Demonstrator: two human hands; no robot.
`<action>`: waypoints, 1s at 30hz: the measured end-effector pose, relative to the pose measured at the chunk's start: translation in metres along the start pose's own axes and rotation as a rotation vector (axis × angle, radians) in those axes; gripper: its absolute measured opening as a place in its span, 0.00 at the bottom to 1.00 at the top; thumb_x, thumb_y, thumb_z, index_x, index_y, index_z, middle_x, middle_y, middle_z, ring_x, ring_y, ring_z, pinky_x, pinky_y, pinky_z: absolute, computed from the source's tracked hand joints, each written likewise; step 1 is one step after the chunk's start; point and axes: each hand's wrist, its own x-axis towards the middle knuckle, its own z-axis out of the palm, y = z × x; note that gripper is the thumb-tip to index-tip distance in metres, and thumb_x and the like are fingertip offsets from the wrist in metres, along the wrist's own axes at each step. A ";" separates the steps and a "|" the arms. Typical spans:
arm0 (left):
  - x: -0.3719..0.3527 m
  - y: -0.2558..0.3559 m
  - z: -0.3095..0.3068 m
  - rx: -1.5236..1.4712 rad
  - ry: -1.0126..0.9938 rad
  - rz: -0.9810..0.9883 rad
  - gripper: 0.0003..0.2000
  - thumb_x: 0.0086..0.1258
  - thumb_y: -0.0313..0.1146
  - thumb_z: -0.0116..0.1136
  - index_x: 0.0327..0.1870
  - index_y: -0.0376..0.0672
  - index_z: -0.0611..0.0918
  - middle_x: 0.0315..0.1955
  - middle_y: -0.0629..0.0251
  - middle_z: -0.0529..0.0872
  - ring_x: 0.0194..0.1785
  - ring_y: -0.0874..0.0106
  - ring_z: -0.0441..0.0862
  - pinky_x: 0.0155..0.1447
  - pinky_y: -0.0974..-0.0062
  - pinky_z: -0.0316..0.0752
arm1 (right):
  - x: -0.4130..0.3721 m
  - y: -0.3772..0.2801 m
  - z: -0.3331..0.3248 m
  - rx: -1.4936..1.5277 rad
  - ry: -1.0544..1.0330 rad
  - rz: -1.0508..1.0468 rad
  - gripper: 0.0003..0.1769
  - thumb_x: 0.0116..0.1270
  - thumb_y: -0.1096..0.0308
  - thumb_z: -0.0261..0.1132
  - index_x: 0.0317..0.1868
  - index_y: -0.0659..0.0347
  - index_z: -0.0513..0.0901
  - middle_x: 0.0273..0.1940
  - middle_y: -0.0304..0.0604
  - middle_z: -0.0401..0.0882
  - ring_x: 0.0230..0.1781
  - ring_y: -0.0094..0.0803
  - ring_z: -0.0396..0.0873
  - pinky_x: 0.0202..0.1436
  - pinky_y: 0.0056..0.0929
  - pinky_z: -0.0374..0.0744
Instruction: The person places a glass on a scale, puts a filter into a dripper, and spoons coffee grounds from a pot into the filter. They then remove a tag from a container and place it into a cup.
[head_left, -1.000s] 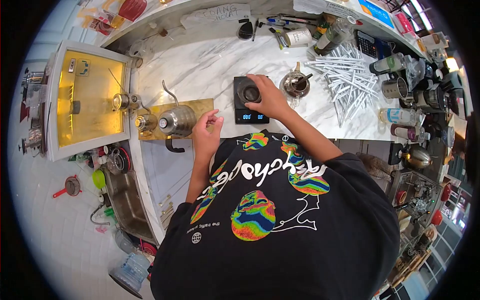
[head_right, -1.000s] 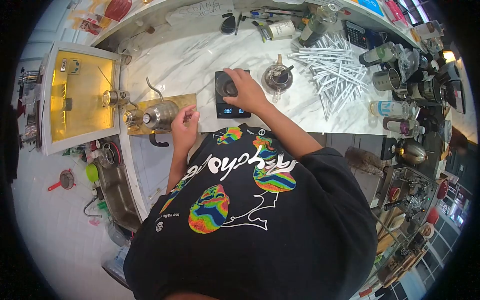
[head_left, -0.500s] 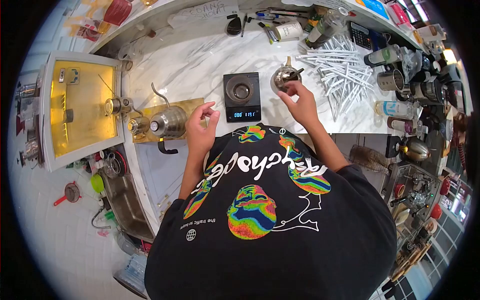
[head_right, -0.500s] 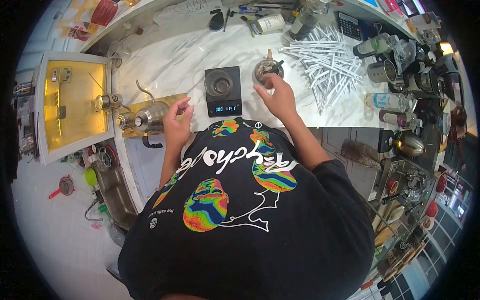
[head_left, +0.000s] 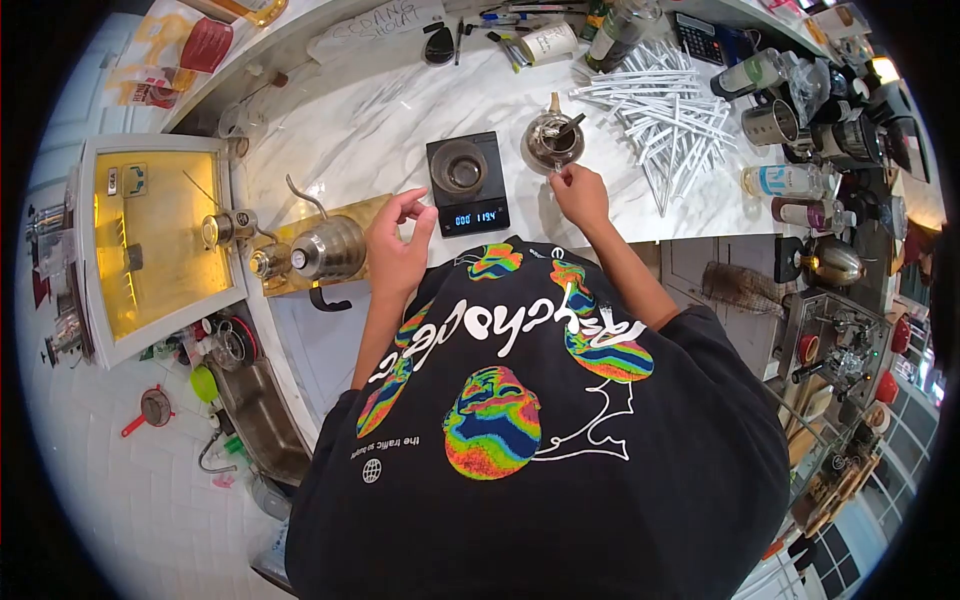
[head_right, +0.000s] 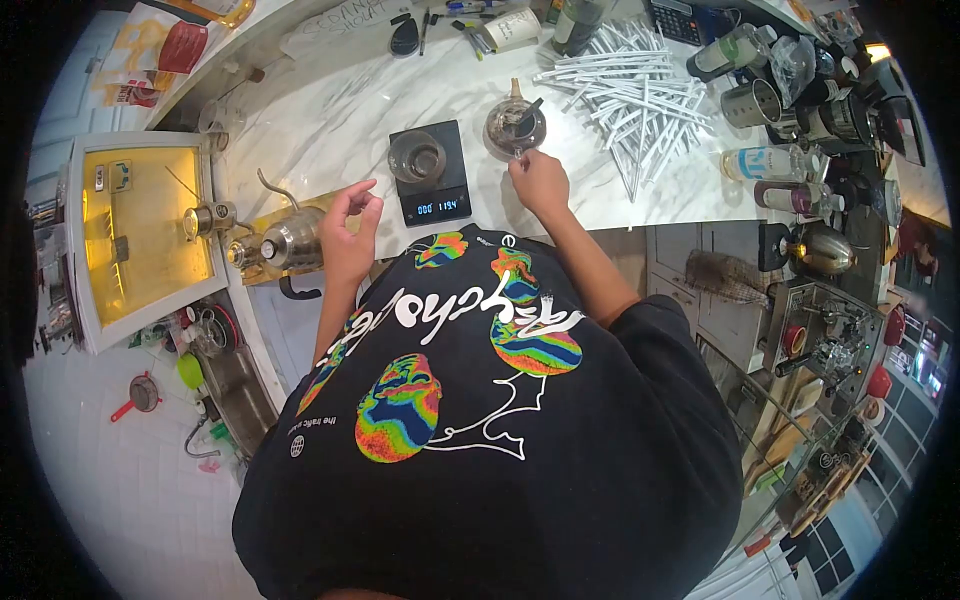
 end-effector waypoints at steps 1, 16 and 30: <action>-0.001 -0.001 0.001 0.018 -0.003 0.006 0.15 0.72 0.33 0.69 0.56 0.39 0.87 0.36 0.65 0.89 0.42 0.73 0.86 0.56 0.70 0.78 | 0.000 0.000 0.000 -0.001 -0.004 0.001 0.17 0.66 0.55 0.69 0.36 0.62 0.89 0.32 0.55 0.88 0.37 0.54 0.88 0.43 0.48 0.84; -0.025 -0.012 0.008 0.020 -0.009 -0.057 0.15 0.71 0.33 0.69 0.56 0.40 0.87 0.37 0.65 0.90 0.44 0.73 0.86 0.56 0.69 0.77 | -0.025 -0.025 -0.029 0.083 -0.120 0.000 0.22 0.69 0.49 0.71 0.44 0.62 0.89 0.31 0.49 0.89 0.32 0.41 0.89 0.40 0.39 0.83; -0.053 -0.005 -0.007 -0.008 0.023 -0.089 0.14 0.70 0.30 0.69 0.55 0.38 0.86 0.37 0.62 0.89 0.42 0.71 0.85 0.54 0.70 0.78 | -0.058 -0.127 -0.070 0.492 -0.103 -0.453 0.21 0.70 0.67 0.74 0.60 0.63 0.82 0.35 0.41 0.86 0.39 0.29 0.84 0.50 0.31 0.81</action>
